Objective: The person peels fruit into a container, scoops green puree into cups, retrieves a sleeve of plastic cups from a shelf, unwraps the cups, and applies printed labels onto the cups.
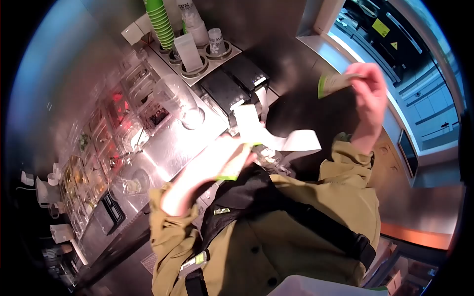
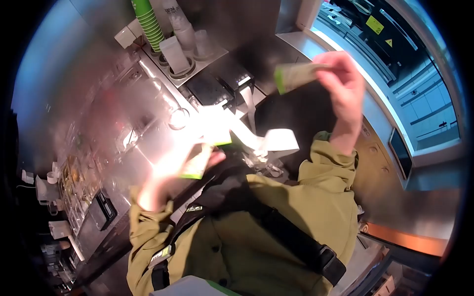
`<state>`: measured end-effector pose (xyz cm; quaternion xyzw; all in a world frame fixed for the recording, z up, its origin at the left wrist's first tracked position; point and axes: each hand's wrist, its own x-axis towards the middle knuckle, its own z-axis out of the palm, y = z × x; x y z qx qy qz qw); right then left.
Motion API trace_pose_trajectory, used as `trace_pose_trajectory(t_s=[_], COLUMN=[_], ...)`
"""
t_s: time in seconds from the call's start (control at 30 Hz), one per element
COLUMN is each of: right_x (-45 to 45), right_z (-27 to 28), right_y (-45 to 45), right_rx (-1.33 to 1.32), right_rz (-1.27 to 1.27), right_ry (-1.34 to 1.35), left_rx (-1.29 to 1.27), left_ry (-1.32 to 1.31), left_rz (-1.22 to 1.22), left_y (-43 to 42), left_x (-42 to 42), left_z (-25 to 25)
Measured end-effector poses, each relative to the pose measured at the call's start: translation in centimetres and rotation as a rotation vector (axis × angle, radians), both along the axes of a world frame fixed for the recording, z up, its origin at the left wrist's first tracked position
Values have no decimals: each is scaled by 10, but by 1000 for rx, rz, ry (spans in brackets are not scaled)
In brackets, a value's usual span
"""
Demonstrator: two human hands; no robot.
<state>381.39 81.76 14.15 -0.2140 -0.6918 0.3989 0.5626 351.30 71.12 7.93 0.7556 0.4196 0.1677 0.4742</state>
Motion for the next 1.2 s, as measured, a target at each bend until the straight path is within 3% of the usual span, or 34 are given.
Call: trace_pose_trajectory(t_s=[0.1, 0.13, 0.17, 0.2, 0.27, 0.4, 0.5, 0.57, 0.73, 0.87, 0.97, 1.0, 1.07, 1.1, 1.13, 1.17, 1.2], right_x=[-37, -52, -67, -79, -97, -108, -91, -88, -104, -125, -134, -135, -140, -143, -147, -152, -156], right_z=[-33, -45, -56, -67, -94, -132, -153, -180, -150, -151, -141, -141, -145, -146, -139, -129, -122], right_y=[44, 58, 73, 86, 108, 122, 139, 152, 185, 206, 218, 222, 225, 227, 228, 229, 231], right_rx=[-244, -291, -333, -390, -482, -633, -615, -724, -771, -730, -704, -712, -824, -847, -779, -701, -685], right_rz=[112, 143, 176, 206, 259, 274, 306, 415, 469, 562, 457, 455, 500, 516, 520, 528, 567], right_ry=[-148, -147, -146, -151, -134, -72, -288, -44, -101, -101, -209, -226, -191, -159, -96, -29, 75], left_rx=[480, 592, 703, 733, 681, 337, 523, 371, 449, 357, 362, 522, 582, 470, 541, 1070, 1324], left_ry=[253, 395, 307, 222, 559, 701, 825, 731, 694, 610, 629, 647, 642, 522, 251, 258, 112], left_rz=[172, 255, 312, 394, 713, 856, 1006, 1028, 1065, 1095, 1192, 1199, 1250, 1197, 1300, 1298, 1288], left_y=[98, 151, 194, 236, 314, 422, 466, 470, 441, 492, 505, 497, 449, 427, 386, 368, 339], left_x=[-5, -12, -20, -28, -33, -58, -71, -72, -65, -96, -80, -72, -48, -60, -49, -63, -54], left_z=[76, 76, 76, 67, 38, -51, -120, -124, -140, -119, -61, -40, 24, 39, 64, 49, 56])
